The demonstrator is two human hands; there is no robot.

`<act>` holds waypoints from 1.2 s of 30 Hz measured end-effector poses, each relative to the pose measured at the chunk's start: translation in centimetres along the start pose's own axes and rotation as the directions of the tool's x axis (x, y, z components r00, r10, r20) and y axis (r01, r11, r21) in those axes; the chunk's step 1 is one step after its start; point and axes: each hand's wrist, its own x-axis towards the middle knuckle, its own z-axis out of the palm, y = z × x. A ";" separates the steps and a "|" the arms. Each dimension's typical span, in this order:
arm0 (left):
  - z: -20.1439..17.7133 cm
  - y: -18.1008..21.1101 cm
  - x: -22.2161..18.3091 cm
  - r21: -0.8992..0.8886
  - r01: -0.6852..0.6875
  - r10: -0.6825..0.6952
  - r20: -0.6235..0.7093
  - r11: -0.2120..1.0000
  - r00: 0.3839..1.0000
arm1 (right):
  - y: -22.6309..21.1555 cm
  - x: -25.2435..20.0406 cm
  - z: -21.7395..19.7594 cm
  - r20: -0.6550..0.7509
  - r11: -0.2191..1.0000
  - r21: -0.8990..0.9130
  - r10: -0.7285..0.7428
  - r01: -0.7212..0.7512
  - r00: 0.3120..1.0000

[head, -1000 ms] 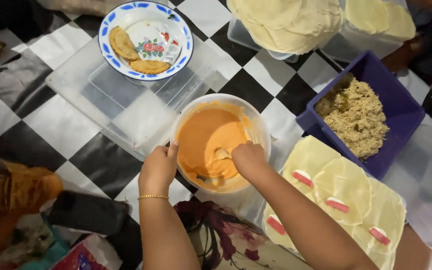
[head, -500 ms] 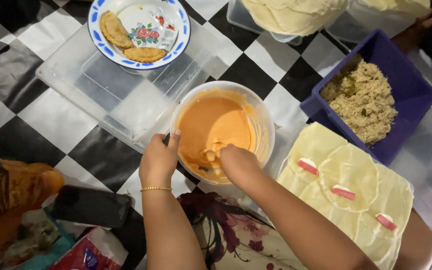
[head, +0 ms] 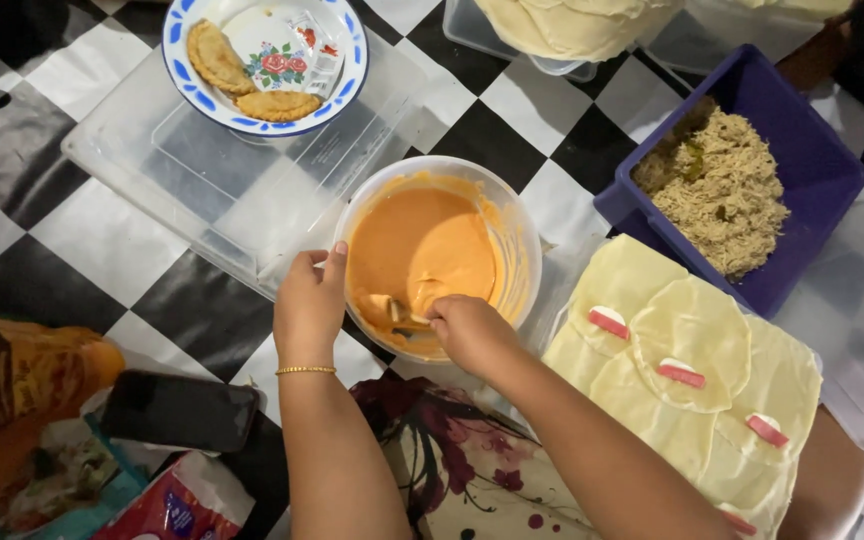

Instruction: Rolling risoles by placing filling on dough wrappers and folding them into cylinders.

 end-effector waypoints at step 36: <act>5.4 -4.8 6.3 -0.255 -0.290 0.240 -0.208 0.922 0.948 | 10.2 -13.2 -7.6 -0.575 0.872 0.477 0.219 0.106 0.788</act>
